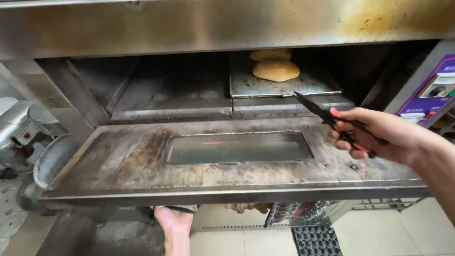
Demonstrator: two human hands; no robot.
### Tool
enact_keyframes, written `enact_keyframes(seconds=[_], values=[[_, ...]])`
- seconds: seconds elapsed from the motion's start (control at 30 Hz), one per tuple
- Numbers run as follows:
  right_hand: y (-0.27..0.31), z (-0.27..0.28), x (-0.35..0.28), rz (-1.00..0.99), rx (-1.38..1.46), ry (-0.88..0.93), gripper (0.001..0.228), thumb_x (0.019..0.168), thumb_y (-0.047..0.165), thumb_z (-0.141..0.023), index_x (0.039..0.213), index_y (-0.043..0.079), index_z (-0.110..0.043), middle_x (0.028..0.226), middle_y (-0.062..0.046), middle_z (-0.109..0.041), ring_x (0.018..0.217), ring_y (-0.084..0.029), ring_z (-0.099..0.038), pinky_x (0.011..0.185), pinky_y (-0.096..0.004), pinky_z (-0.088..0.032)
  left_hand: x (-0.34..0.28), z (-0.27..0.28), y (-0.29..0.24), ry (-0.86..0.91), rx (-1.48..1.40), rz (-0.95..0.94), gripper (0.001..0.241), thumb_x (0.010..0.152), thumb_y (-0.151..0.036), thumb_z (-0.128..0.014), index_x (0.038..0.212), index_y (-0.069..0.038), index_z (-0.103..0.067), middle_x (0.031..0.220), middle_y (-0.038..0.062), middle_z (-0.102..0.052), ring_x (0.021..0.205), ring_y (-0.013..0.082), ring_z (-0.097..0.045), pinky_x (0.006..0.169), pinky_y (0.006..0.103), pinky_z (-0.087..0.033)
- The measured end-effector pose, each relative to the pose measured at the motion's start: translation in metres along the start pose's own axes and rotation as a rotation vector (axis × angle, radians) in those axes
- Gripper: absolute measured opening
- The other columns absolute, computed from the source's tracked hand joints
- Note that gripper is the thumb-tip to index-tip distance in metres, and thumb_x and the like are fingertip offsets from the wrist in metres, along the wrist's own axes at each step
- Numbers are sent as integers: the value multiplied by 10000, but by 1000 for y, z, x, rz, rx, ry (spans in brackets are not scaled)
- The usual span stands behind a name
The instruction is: Preparing bread toppings and checking baked bread in the oven.
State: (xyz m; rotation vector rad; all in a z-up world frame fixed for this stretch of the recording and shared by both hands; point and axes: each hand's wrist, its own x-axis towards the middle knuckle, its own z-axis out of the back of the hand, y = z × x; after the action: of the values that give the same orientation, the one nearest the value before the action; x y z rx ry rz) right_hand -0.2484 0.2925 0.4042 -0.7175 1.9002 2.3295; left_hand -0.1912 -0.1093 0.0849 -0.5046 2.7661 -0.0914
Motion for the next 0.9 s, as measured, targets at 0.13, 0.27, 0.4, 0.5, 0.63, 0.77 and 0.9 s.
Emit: enact_keyframes(seconds=[0.13, 0.27, 0.4, 0.5, 0.63, 0.77, 0.9], values=[[1, -10, -59, 69, -2, 15, 484, 1046, 464, -496, 932, 0, -575, 815, -51, -560, 673, -178, -508, 468, -335, -370, -1, -8, -5, -34, -30, 20, 426, 928, -355, -498, 1262, -128, -635, 1329, 61, -658, 1223, 269, -595, 1065, 524, -425], [14, -26, -101, 18, -136, -176, 595, 1034, 559, -454, 954, -16, -588, 726, -87, -515, 583, -200, -425, 479, -360, -314, -5, -39, -15, 120, -32, -15, 451, 876, -220, -529, 1300, -91, -609, 1344, 69, -669, 1252, 274, -610, 1088, 482, -465], [12, -24, -111, 71, -206, -216, 572, 1056, 557, -447, 1000, 5, -587, 699, -116, -519, 537, -209, -393, 496, -353, -294, -22, -110, -23, 231, 67, -21, 470, 874, -222, -572, 1325, -88, -590, 1337, 70, -661, 1239, 281, -614, 1078, 477, -455], [14, -35, -110, 195, -227, -208, 476, 1071, 468, -460, 1060, 16, -611, 696, -128, -539, 538, -200, -401, 504, -346, -302, -4, -142, -25, 250, 145, 15, 448, 925, -243, -577, 1344, -85, -579, 1343, 90, -647, 1238, 286, -611, 1086, 476, -450], [29, -53, -102, 297, -292, -190, 435, 1066, 414, -477, 956, 6, -582, 691, -119, -564, 544, -187, -404, 500, -327, -304, 39, -186, -21, 444, 114, 10, 415, 994, -264, -584, 1358, -66, -568, 1360, 107, -636, 1251, 288, -600, 1090, 477, -458], [45, -74, -96, 331, -393, -163, 429, 1048, 404, -456, 910, 30, -615, 687, -90, -579, 552, -162, -427, 508, -302, -337, 74, -225, -18, 415, 127, 12, 383, 989, -263, -596, 1319, -68, -585, 1328, 113, -655, 1220, 299, -622, 1066, 491, -488], [58, -91, -94, 296, -408, -217, 459, 1022, 424, -468, 832, 32, -611, 663, -72, -561, 536, -151, -410, 505, -295, -327, 97, -238, -15, 523, 143, 20, 375, 1008, -278, -610, 1300, -45, -597, 1304, 125, -668, 1200, 299, -640, 1063, 471, -498]])
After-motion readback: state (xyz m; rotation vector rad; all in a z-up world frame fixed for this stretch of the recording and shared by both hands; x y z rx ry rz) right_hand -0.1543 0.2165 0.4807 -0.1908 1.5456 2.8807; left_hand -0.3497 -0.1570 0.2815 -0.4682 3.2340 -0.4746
